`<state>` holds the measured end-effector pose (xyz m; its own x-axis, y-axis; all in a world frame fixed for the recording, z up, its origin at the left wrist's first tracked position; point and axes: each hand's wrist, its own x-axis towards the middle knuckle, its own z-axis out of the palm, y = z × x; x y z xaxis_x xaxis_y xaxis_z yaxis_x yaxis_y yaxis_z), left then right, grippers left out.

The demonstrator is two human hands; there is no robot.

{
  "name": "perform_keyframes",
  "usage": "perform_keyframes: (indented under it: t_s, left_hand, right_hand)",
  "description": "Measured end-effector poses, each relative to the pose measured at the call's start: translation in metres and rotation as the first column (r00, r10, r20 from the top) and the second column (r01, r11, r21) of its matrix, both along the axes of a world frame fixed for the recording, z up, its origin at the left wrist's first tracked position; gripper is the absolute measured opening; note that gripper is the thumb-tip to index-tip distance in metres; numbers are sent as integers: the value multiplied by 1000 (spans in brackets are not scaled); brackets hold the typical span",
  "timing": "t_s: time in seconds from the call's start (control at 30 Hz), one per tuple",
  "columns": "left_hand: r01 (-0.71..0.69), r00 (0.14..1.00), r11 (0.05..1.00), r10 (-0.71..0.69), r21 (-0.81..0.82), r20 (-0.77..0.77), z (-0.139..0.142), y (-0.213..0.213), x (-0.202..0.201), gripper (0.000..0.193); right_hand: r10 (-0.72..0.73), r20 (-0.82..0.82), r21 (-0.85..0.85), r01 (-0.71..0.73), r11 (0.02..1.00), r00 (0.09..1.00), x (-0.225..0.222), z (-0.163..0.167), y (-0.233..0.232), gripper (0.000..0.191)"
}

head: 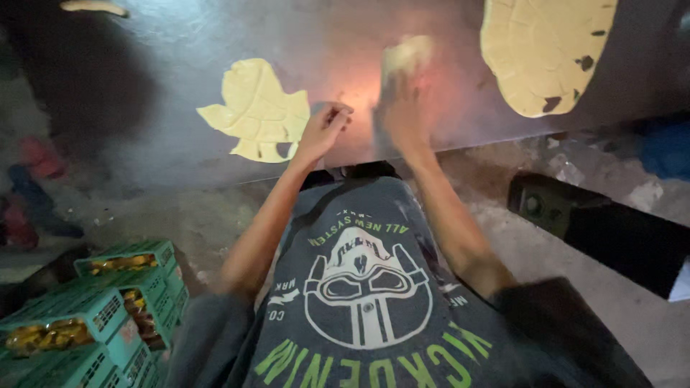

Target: The person tears pieces from flattened dough sheets on a metal table and rolls each piece by hand into a dough stick, setting the finished sticks aside. The person then places the shaped dough sticks onto a baking tray and continues shaping more dough pieces.

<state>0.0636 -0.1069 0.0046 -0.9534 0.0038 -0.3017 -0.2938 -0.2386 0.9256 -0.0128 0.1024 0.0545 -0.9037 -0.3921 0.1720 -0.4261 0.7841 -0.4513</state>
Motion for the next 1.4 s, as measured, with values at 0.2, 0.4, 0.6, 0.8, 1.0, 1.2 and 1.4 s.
perform_keyframes:
  t_s: [0.2,0.4,0.6,0.8,1.0,1.2,1.4]
  left_hand:
    - [-168,819,518,-400,-839,-411,18,59,-78,31]
    - [-145,849,483,-388,-864,-359,17,85,-149,24]
    - [-86,749,341,-598,-936,-286,16,83,-135,24]
    - [-108,827,525,-423,-844,-369,4,75,-124,15]
    - [181,761,240,-648,-954,-19,4,46,-70,13]
    - [69,964,764,-218,-642,-155,29,-18,34,16]
    - [-297,953,772,203,-562,-226,44,-118,100,14]
  right_hand:
    - [-11,136,-78,22,997,991,3,-58,35,68]
    - [30,20,-225,-24,974,999,-90,-44,61,30]
    - [254,-66,-111,-260,959,965,-80,-42,73,19]
    - [195,18,-225,-186,956,981,-77,-55,73,14]
    - [190,-36,-89,-193,977,981,-39,-64,64,13]
    - [-170,-38,142,173,975,985,-110,-46,-18,50]
    - [-237,194,524,103,845,952,-20,-55,-75,70]
